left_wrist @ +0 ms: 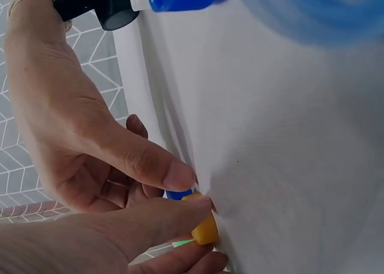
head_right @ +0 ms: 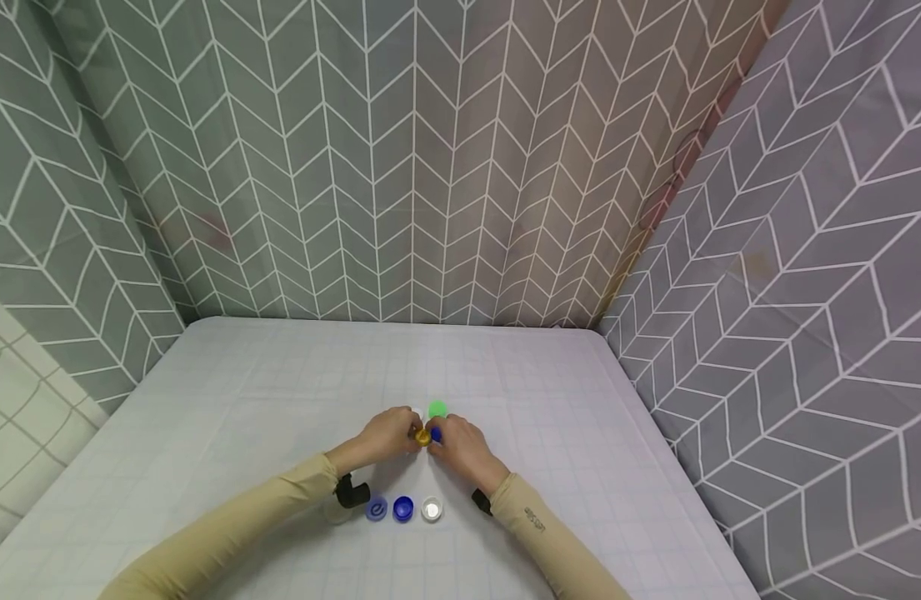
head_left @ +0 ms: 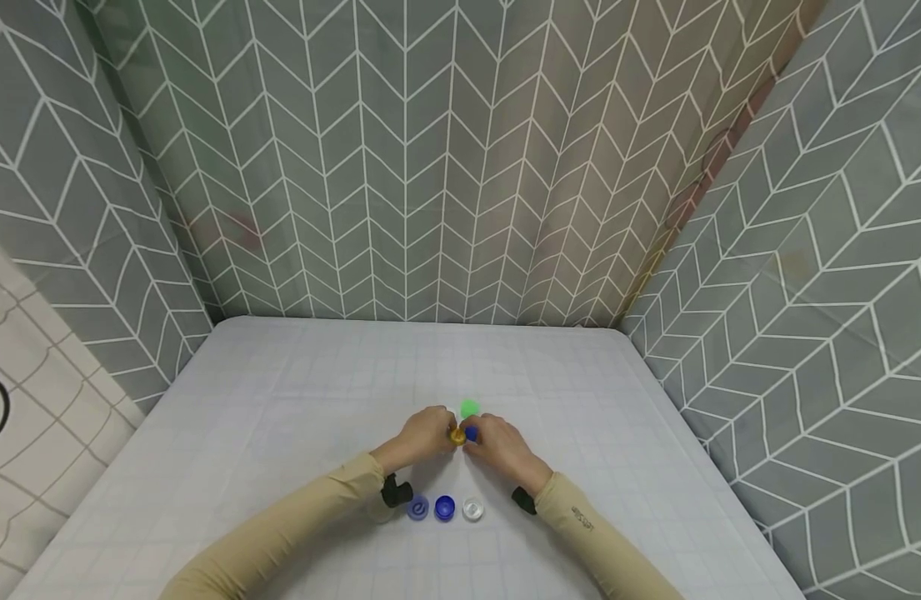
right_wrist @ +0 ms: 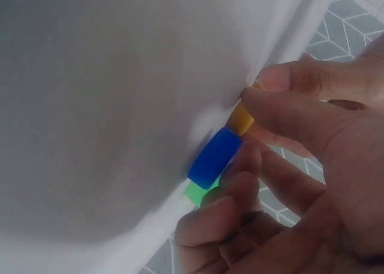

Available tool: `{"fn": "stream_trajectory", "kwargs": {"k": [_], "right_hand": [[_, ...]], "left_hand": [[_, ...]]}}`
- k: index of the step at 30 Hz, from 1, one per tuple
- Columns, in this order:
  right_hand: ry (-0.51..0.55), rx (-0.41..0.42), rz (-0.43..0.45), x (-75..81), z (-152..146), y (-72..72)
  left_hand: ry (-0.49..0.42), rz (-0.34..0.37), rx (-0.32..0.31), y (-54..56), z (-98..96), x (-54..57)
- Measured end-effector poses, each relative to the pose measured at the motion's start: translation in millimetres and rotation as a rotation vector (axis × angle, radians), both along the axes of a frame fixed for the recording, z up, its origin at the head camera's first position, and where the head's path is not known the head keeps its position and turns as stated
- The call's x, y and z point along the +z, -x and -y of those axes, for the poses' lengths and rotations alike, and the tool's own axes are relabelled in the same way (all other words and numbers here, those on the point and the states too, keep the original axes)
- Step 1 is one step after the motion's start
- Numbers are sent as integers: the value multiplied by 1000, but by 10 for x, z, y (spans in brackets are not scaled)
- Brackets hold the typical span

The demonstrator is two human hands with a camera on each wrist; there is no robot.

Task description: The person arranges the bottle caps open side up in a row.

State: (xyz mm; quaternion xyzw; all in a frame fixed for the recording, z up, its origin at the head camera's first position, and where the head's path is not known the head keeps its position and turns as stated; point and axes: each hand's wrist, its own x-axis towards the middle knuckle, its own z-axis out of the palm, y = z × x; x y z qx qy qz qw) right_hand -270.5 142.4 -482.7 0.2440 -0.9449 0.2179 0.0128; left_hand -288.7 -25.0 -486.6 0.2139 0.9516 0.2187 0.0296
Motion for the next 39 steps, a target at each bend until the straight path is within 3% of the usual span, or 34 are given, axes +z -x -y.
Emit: {"fn": "stream_trajectory", "kwargs": {"k": [5, 19, 31, 39], "right_hand": [[11, 17, -50, -14, 26, -5], [6, 16, -44, -16, 58, 3], [-26, 52, -50, 27, -2, -41], [74, 56, 8, 107, -47, -67]], "left_hand": [[-27, -42, -23, -8, 17, -23], [-52, -28, -37, -19, 20, -46], [-65, 42, -90, -31, 24, 18], [-150, 79, -112, -56, 34, 124]]}}
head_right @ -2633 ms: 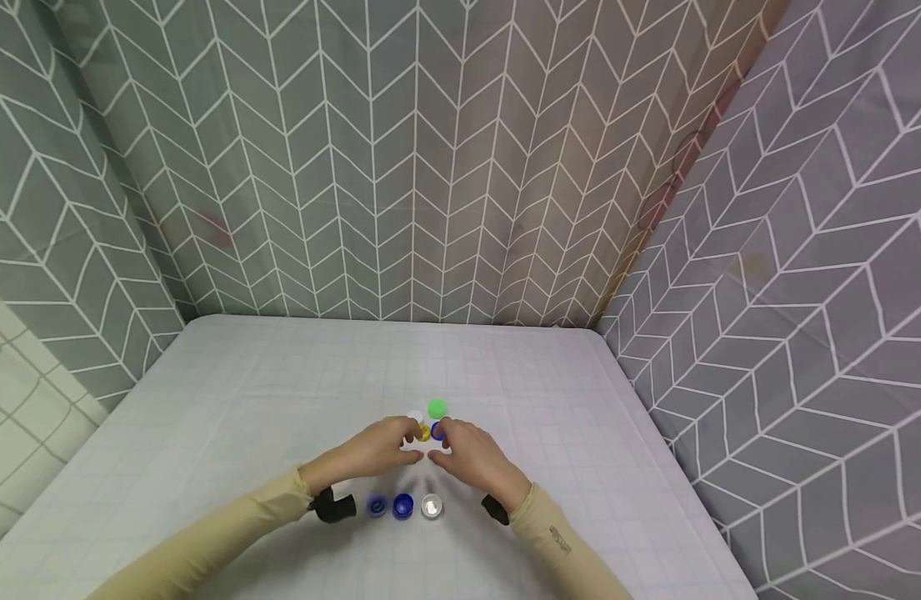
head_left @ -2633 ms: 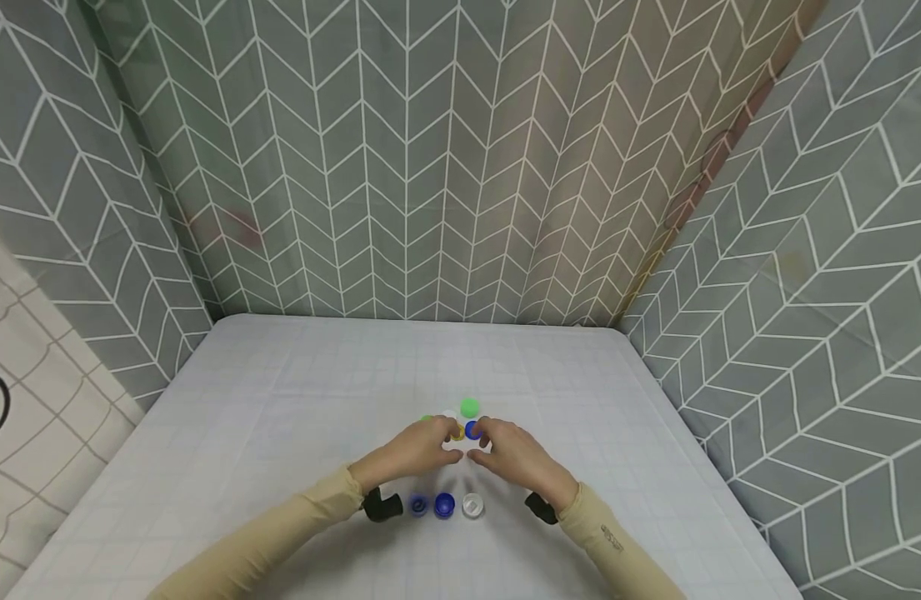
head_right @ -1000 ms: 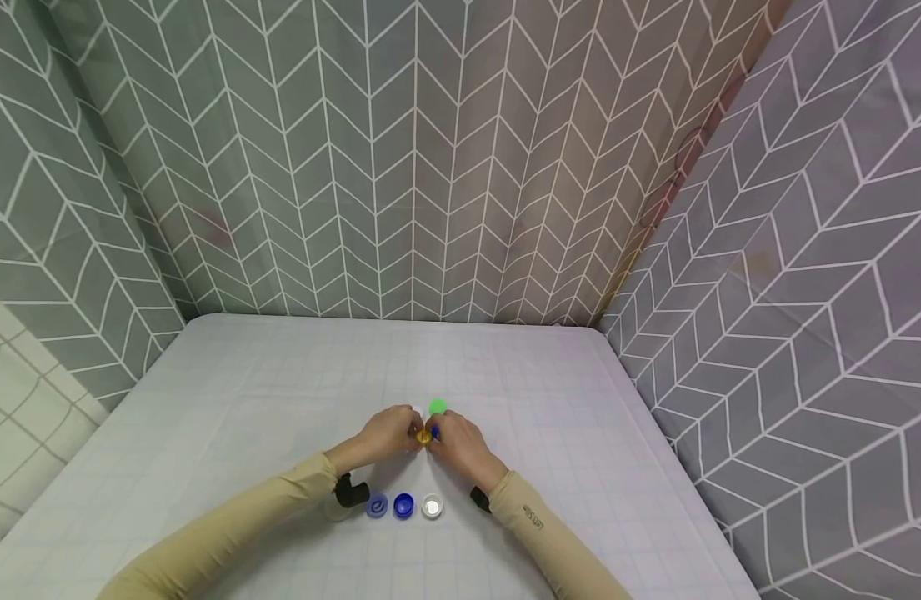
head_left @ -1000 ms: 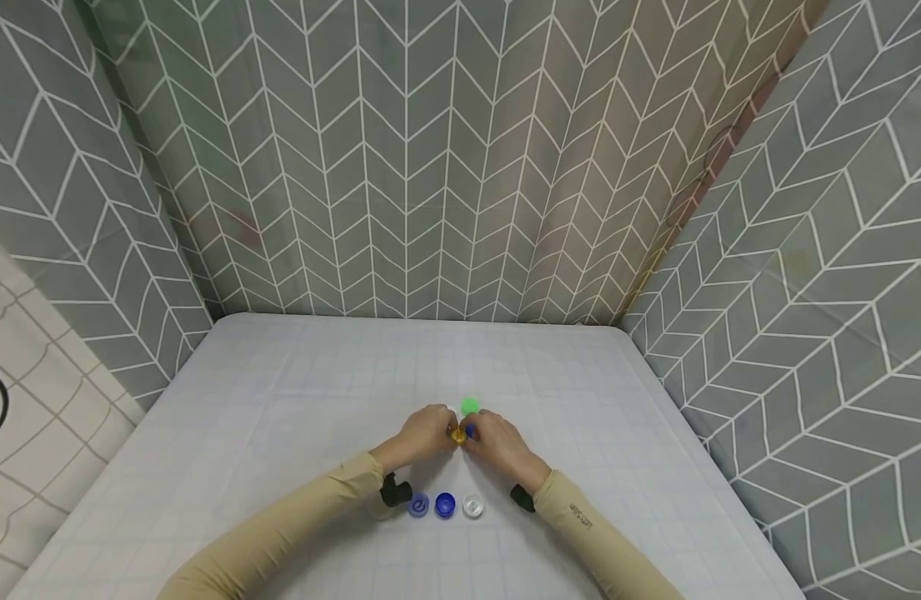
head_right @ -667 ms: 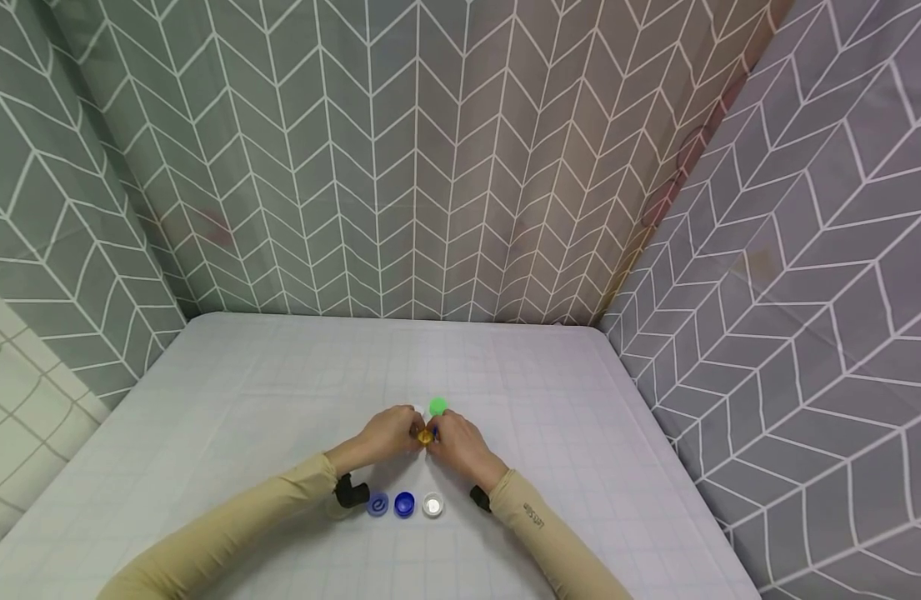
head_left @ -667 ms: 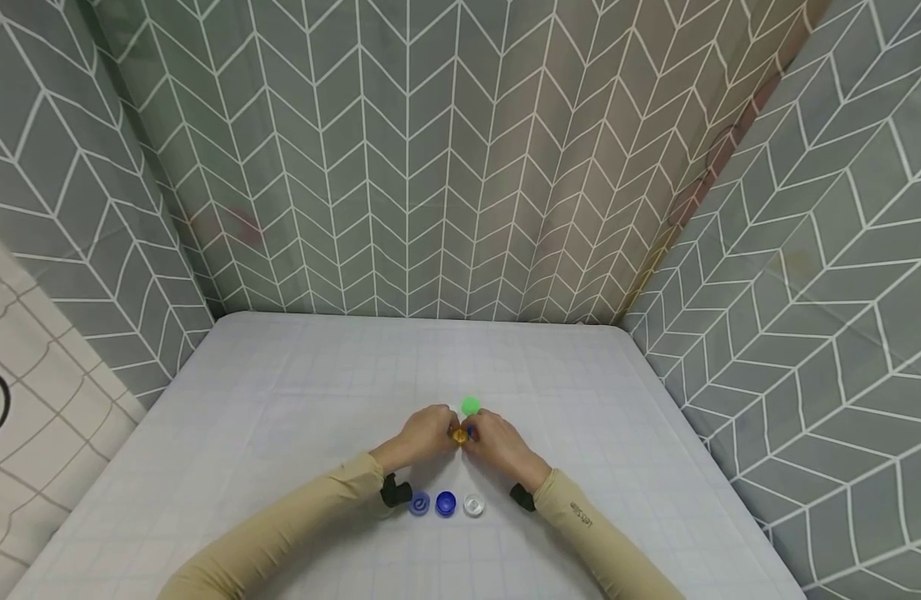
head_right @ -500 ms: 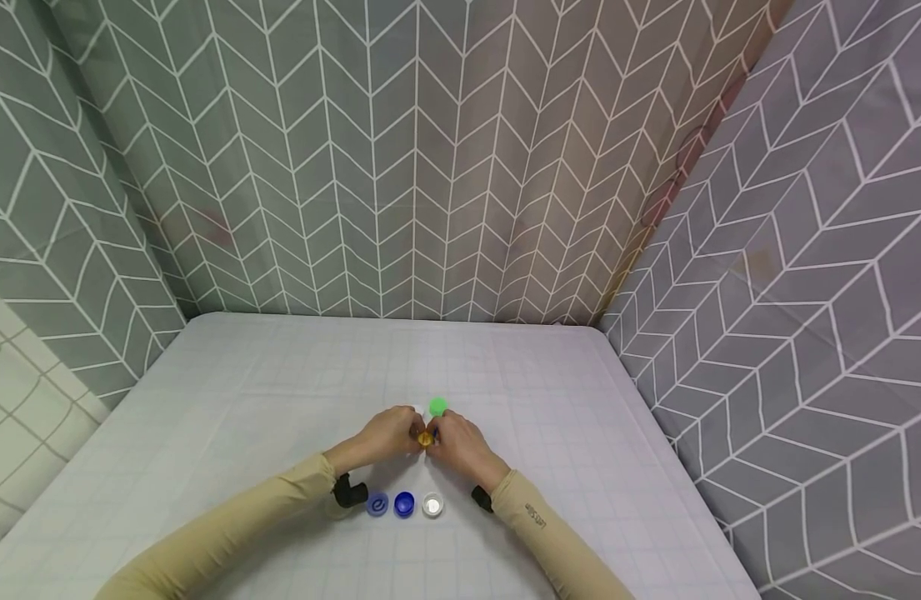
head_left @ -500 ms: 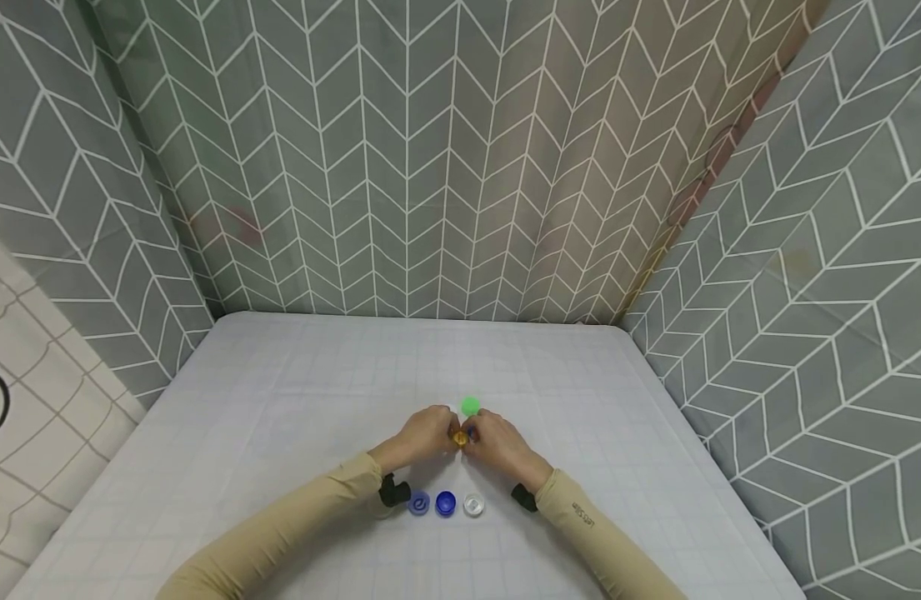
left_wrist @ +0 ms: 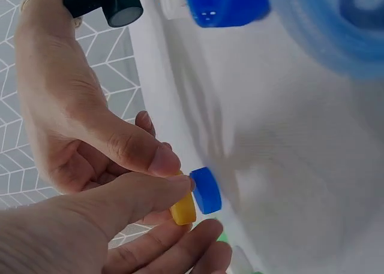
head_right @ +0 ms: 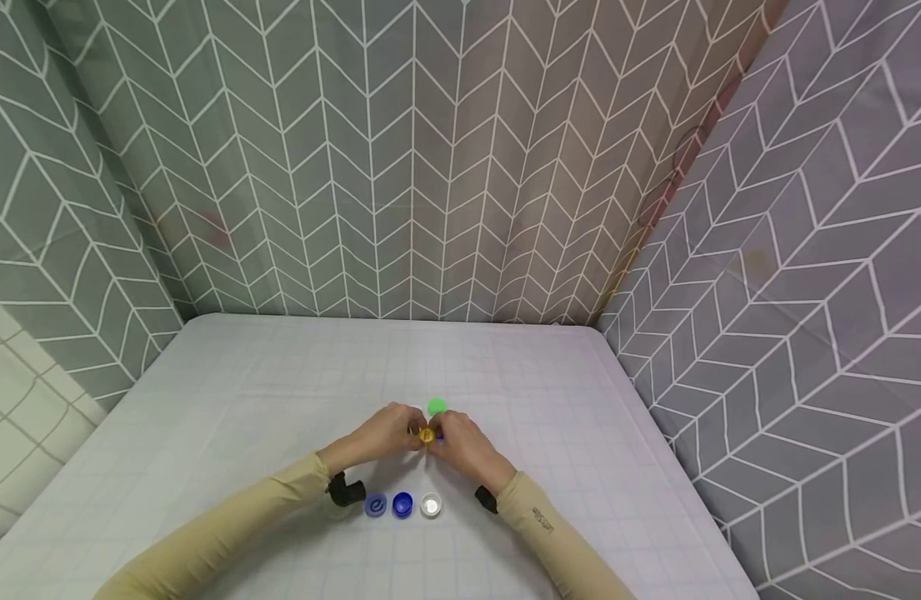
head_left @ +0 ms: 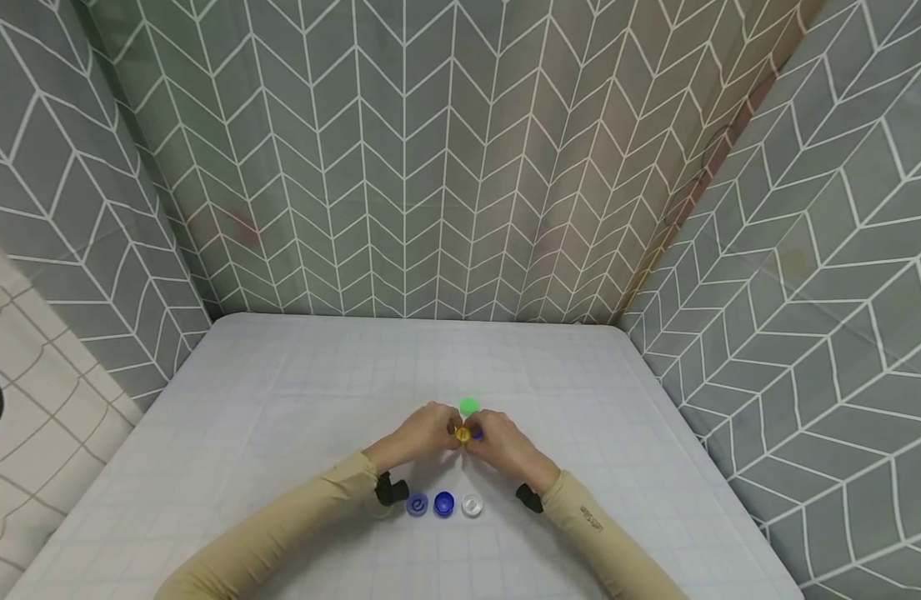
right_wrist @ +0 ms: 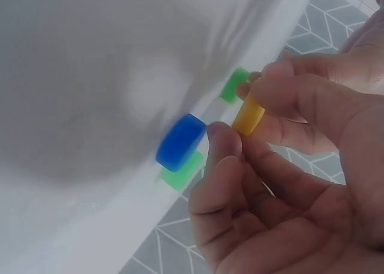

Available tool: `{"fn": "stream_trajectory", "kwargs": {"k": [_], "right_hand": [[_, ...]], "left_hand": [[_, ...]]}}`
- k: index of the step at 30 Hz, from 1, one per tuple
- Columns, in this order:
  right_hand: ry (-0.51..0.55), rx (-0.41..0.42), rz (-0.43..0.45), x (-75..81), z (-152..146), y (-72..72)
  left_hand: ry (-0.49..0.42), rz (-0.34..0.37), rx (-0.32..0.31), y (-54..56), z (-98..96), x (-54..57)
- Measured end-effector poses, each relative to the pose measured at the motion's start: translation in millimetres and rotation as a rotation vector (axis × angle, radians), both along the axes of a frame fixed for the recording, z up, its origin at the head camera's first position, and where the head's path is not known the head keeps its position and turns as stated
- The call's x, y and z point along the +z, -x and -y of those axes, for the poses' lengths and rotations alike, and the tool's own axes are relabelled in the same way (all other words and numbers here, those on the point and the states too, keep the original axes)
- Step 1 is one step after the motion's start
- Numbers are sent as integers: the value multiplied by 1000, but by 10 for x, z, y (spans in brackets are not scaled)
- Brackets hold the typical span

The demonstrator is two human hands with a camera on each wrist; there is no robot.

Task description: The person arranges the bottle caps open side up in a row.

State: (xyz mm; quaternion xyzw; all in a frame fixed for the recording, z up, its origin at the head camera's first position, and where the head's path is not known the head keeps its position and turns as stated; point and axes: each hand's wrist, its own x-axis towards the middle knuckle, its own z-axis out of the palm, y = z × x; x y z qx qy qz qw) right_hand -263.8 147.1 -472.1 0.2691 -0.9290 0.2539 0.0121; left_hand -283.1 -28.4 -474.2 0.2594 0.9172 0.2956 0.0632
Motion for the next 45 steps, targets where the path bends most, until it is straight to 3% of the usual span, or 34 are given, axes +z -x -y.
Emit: {"fn": "stream_trajectory", "kwargs": {"k": [14, 26, 32, 39, 45], "right_hand": [[67, -11, -5, 169, -34, -75], [141, 10, -17, 218, -86, -152], [154, 2, -23, 203, -95, -158], [164, -21, -27, 216, -85, -158], [186, -33, -42, 213, -80, -155]], "left_hand": [[-179, 81, -39, -53, 52, 151], [-261, 112, -54, -50, 81, 120], [-275, 117, -50, -57, 101, 84], [-285, 82, -44, -69, 110, 133], [-290, 101, -32, -73, 120, 134]]}}
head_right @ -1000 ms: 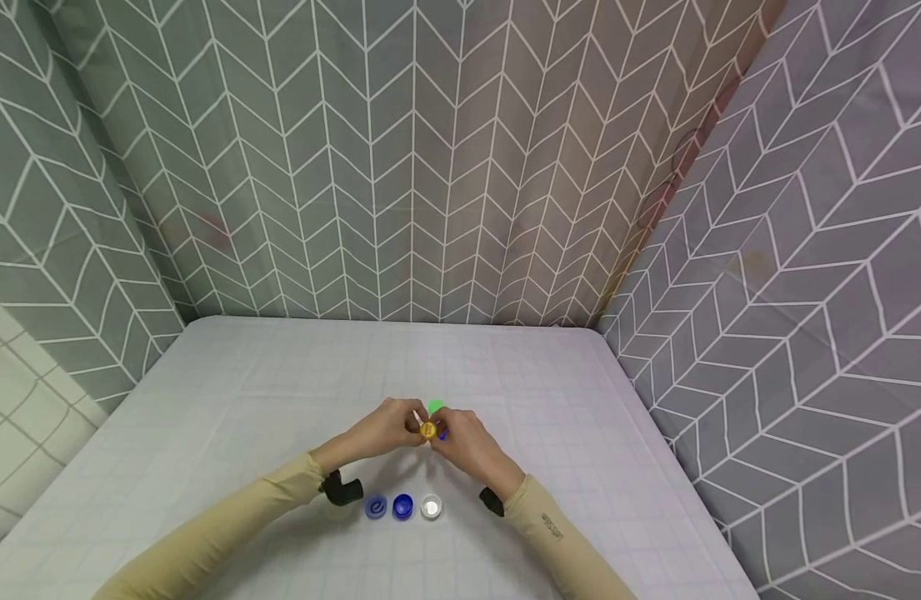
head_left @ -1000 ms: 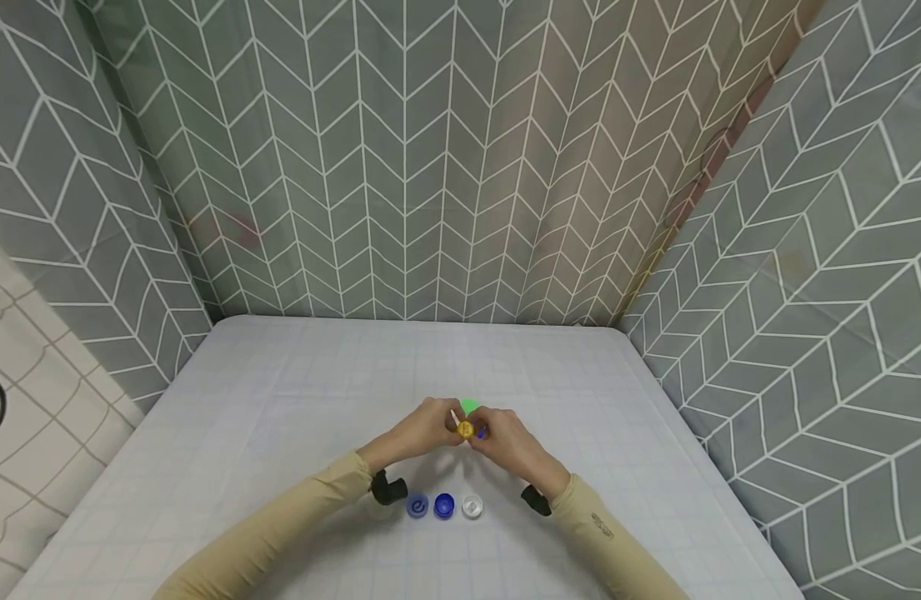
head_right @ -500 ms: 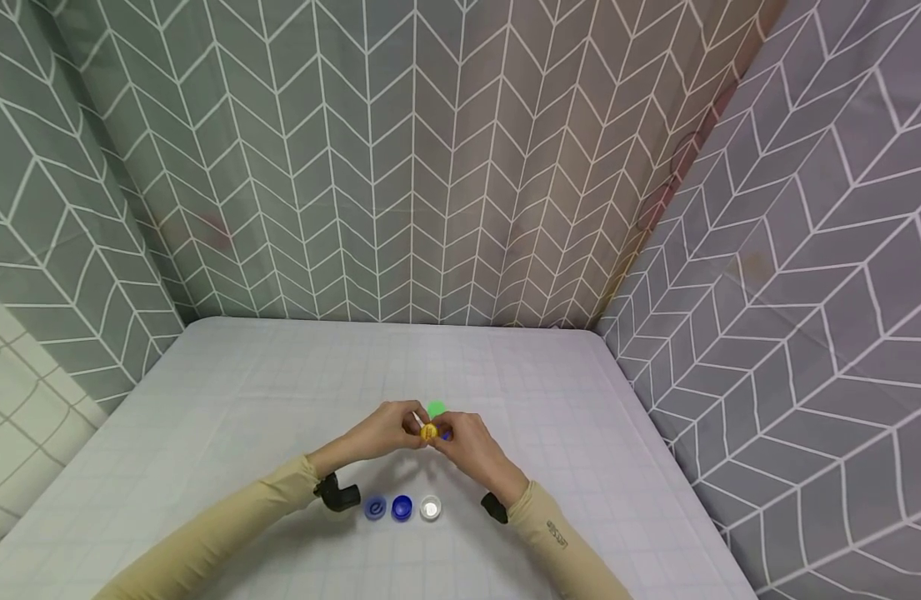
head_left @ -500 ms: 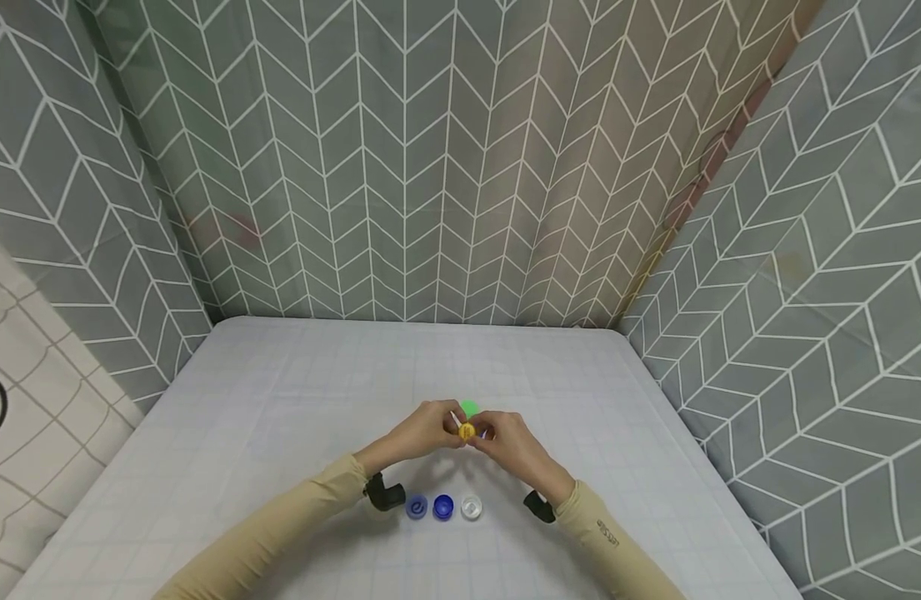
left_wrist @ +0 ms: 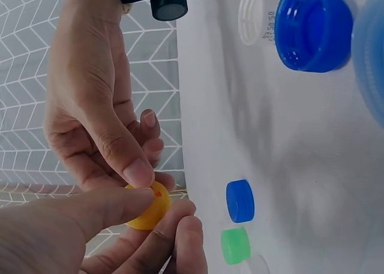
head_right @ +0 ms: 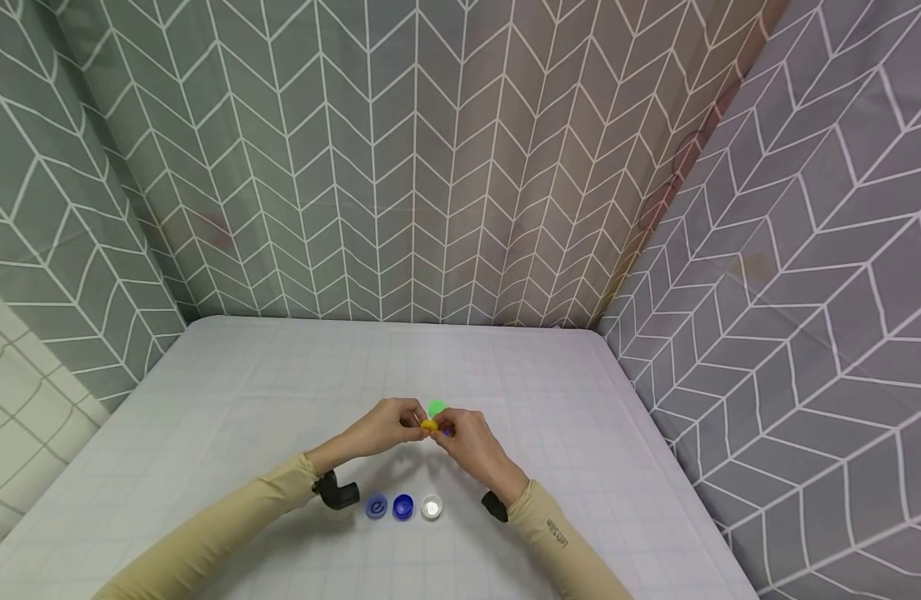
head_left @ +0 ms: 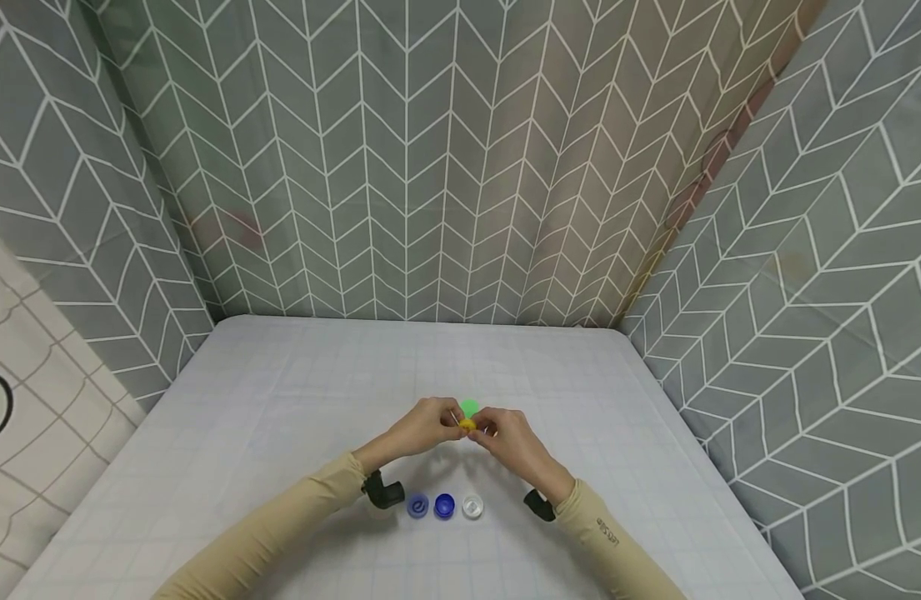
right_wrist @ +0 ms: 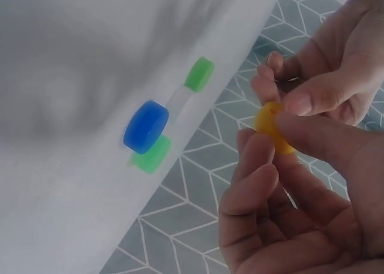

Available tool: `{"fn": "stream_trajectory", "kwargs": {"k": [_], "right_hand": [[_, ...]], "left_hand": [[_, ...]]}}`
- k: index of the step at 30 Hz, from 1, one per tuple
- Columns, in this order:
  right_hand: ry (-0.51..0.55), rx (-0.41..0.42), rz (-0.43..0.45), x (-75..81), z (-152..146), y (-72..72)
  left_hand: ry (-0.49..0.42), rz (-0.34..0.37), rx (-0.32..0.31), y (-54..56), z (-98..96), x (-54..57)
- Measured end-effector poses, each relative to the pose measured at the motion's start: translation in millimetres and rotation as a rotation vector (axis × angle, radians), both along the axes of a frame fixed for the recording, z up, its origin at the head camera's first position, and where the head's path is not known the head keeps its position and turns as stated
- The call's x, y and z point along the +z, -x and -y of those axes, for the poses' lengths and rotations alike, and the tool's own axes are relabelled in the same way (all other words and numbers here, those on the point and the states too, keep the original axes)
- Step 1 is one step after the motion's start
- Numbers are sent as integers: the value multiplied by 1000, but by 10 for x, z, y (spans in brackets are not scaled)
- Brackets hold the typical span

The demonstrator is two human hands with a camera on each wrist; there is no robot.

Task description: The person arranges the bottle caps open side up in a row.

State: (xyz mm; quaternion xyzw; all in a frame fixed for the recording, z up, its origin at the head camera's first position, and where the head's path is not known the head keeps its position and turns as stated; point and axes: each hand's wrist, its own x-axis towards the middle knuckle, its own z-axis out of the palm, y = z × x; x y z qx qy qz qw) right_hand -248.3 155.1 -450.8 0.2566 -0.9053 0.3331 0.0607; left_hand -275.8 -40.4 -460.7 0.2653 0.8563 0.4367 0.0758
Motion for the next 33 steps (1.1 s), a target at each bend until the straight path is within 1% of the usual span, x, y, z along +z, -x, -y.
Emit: {"fn": "stream_trajectory", "kwargs": {"k": [6, 12, 17, 20, 25, 30, 33], "right_hand": [[31, -16, -44, -11, 0, 13], [36, -43, -91, -11, 6, 27], [37, -42, -92, -33, 12, 20], [24, -46, -88, -34, 17, 5], [13, -51, -102, -29, 22, -14], [32, -41, -123, -21, 21, -17], [33, -41, -122, -16, 12, -19]], "left_hand": [[-3, 7, 2, 10, -2, 7], [-4, 22, -5, 4, 4, 46], [-12, 16, -3, 7, 13, 24], [-12, 14, 11, 11, 17, 9], [-41, 33, 15, 23, 20, -12], [-57, 44, 17, 22, 19, -17], [-47, 22, 21, 16, 18, -19]]}}
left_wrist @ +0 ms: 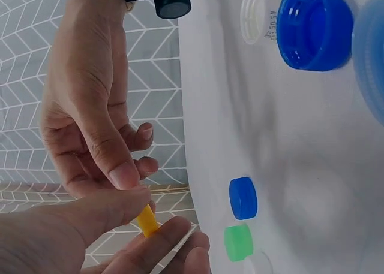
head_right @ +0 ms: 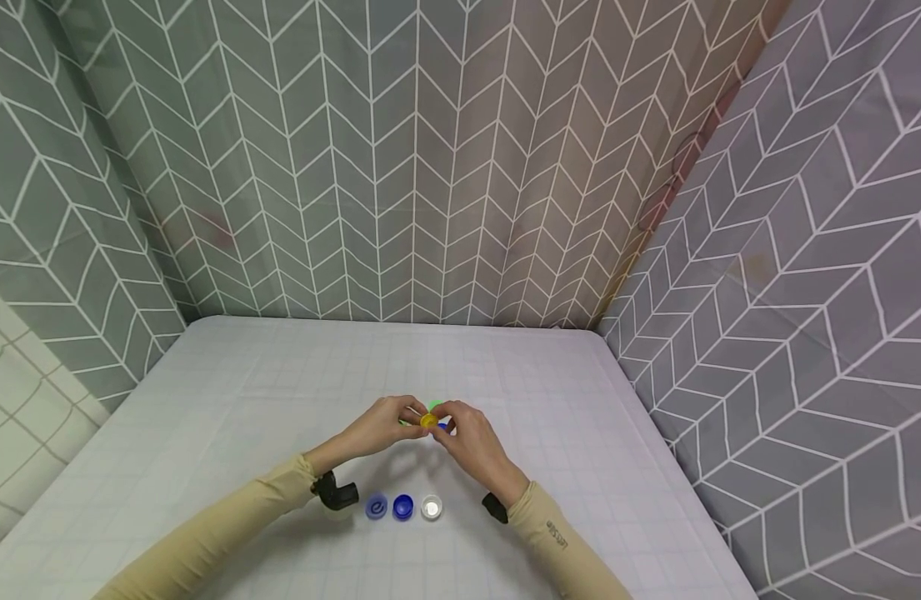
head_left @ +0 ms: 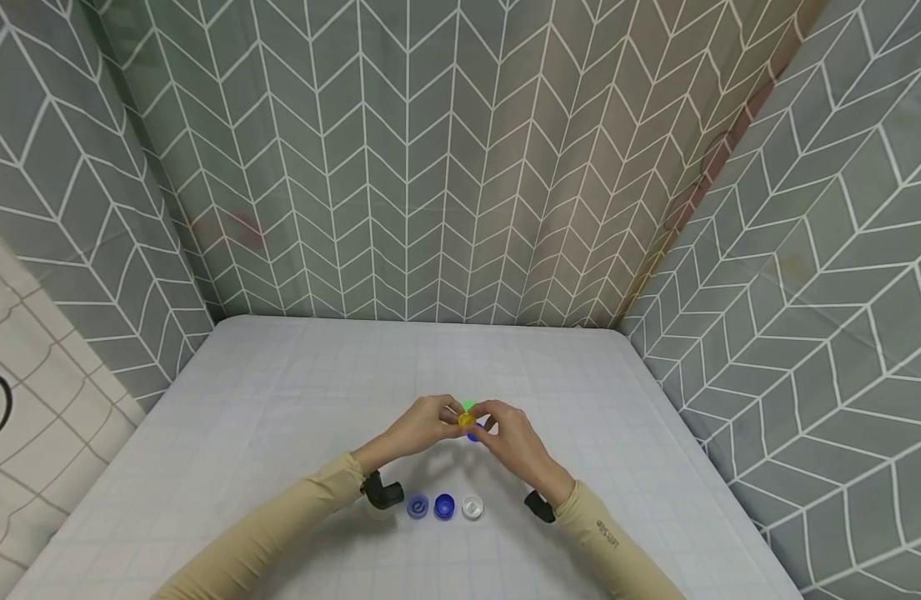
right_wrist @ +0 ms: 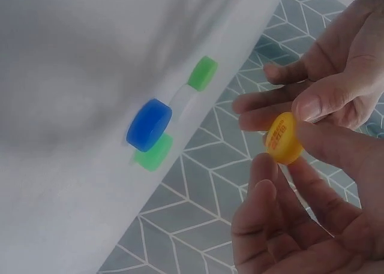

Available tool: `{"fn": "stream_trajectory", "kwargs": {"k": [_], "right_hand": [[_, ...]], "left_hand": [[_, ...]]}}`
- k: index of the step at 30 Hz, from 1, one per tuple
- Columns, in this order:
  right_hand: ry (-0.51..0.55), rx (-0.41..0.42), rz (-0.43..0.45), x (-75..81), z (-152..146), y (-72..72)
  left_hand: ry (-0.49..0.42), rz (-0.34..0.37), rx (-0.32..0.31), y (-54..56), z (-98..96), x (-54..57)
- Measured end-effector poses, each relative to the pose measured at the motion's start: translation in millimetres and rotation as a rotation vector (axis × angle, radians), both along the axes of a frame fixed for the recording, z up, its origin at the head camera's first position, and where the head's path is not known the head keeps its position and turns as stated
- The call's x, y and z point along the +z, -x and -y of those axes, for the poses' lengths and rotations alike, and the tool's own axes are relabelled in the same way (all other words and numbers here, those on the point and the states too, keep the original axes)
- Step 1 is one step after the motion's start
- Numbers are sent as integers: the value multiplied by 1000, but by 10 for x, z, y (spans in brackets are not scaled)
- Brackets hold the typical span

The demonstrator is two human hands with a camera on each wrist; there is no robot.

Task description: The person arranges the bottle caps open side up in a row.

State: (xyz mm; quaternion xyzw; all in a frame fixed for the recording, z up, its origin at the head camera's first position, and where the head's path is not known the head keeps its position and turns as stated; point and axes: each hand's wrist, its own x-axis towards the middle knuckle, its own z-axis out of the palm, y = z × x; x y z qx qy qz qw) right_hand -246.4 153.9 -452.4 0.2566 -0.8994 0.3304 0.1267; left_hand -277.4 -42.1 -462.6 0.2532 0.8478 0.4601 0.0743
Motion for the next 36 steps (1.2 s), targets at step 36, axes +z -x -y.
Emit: {"fn": "stream_trajectory", "kwargs": {"k": [36], "right_hand": [[-408, 93, 255, 230, -343, -475]], "left_hand": [[513, -519, -29, -699, -528, -48]]}}
